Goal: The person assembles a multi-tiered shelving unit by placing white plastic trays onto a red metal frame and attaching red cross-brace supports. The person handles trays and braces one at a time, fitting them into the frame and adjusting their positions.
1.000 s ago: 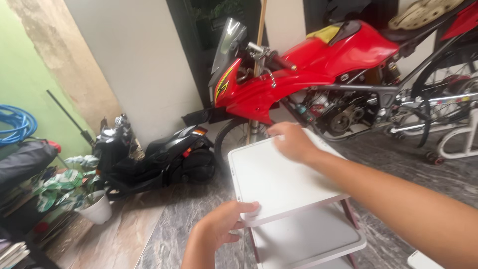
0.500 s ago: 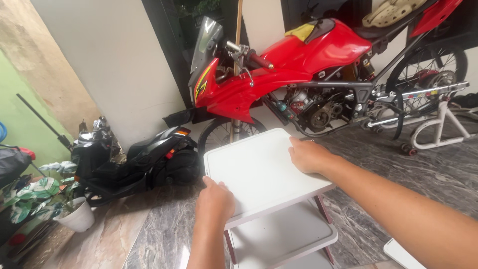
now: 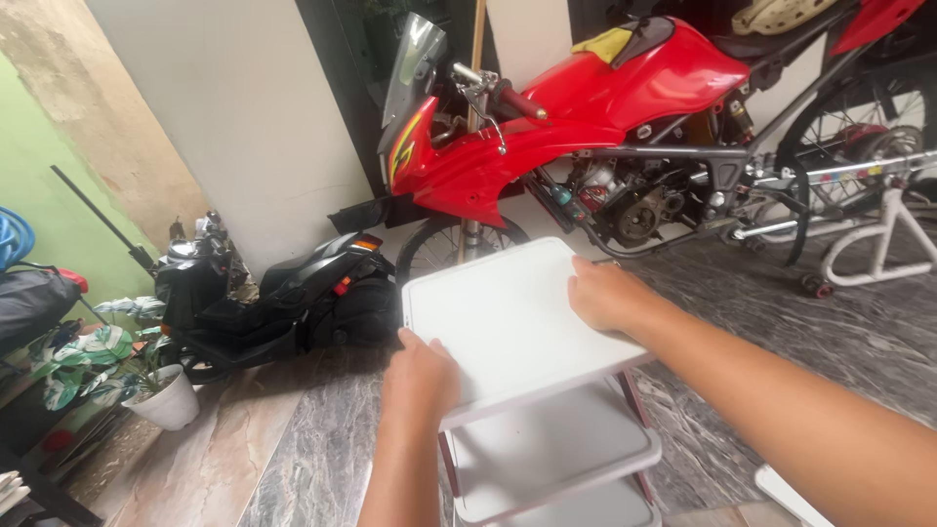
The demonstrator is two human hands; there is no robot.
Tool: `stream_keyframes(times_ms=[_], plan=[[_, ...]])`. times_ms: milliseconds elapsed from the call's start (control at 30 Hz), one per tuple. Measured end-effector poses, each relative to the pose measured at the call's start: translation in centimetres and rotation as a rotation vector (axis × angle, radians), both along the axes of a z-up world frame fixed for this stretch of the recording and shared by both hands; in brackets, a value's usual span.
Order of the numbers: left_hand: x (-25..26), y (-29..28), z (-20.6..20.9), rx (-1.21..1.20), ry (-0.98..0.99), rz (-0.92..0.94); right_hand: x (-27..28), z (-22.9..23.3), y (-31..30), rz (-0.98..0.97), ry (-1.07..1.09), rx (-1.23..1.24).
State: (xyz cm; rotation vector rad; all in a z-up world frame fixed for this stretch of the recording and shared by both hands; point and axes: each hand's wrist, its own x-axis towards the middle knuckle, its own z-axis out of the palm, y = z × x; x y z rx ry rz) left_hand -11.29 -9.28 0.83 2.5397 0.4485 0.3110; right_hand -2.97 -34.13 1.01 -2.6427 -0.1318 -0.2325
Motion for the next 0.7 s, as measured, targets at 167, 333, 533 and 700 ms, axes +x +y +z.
stream_keyframes(times_ms=[167,333,533,700], plan=[[-0.8,0.2,0.6,0.164,-0.01,0.017,0.5,-0.6,-0.6,0.086,-0.189,-0.092],[0.2,-0.1,1.3,0.349,-0.047,-0.026,-0.5,1.8,-0.6,0.346,-0.296,-0.033],[4.3,-4.2,1.3,0.384,-0.553,-0.165,0.1,6.1,0.7,0.502,-0.576,0.211],[3.3,-5.0,-1.6,0.43,-0.141,-0.209,-0.6,1.7,0.1,0.463,-0.558,-0.239]])
